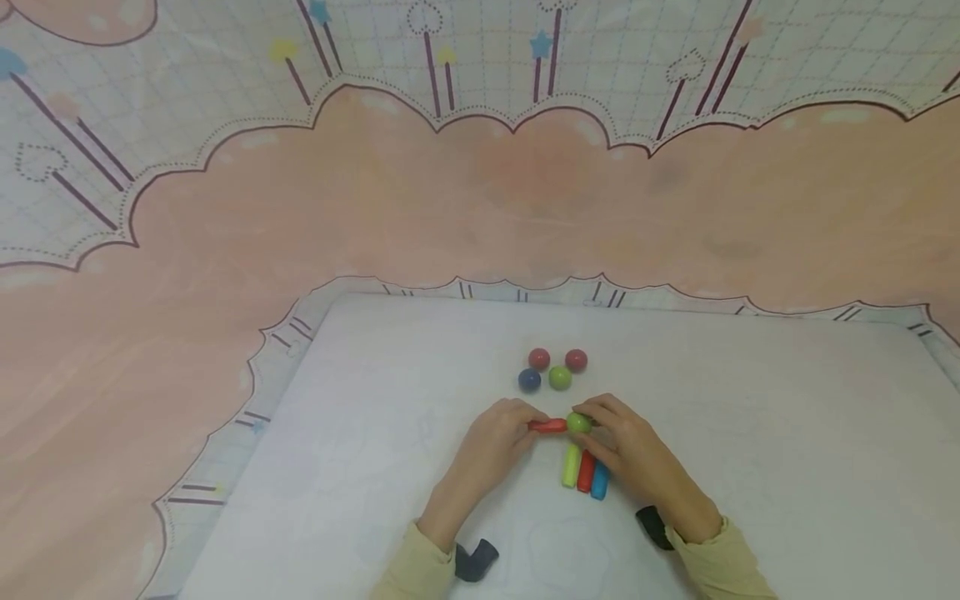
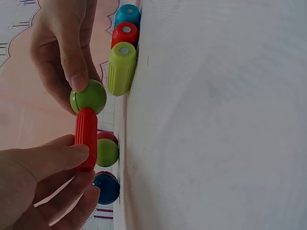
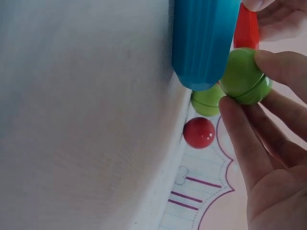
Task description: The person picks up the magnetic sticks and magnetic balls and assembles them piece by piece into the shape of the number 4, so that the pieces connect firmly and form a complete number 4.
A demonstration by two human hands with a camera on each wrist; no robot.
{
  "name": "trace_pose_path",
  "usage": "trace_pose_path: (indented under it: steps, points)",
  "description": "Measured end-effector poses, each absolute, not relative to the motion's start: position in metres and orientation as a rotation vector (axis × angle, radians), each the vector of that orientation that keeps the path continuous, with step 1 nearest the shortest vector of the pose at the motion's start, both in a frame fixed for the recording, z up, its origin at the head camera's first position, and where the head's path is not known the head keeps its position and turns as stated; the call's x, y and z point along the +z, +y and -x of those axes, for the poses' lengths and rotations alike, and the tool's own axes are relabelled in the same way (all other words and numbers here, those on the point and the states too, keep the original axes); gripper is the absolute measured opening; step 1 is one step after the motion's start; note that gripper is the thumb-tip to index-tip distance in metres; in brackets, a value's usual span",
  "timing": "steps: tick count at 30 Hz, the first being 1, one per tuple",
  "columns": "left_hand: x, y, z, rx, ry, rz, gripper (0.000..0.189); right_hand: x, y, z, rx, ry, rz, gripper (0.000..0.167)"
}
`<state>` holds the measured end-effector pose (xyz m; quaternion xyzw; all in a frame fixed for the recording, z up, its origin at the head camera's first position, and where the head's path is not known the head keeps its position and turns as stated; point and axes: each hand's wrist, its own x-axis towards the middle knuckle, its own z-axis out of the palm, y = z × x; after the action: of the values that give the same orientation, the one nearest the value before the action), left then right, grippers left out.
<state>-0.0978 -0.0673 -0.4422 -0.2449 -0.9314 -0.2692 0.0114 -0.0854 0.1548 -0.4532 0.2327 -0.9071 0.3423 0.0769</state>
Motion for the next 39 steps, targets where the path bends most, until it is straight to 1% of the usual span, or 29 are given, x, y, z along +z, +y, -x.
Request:
trace_pose_path:
  steps: [20,27,39]
  points:
    - [-0.438,-0.068,0.101,-0.845,-2.896,0.752,0.017,-0.448,0.16,0.089,1.106,-2.782,-0.65,0.034]
    - [-0.433,-0.071,0.107,-0.83,-2.899,0.718,0.021,-0.446,0.162,0.089,1.088,-2.811,-0.611,0.032]
    - [-0.422,-0.067,0.12,-0.89,-2.921,0.698,0.027,-0.449,0.166,0.088,1.116,-2.816,-0.605,0.032]
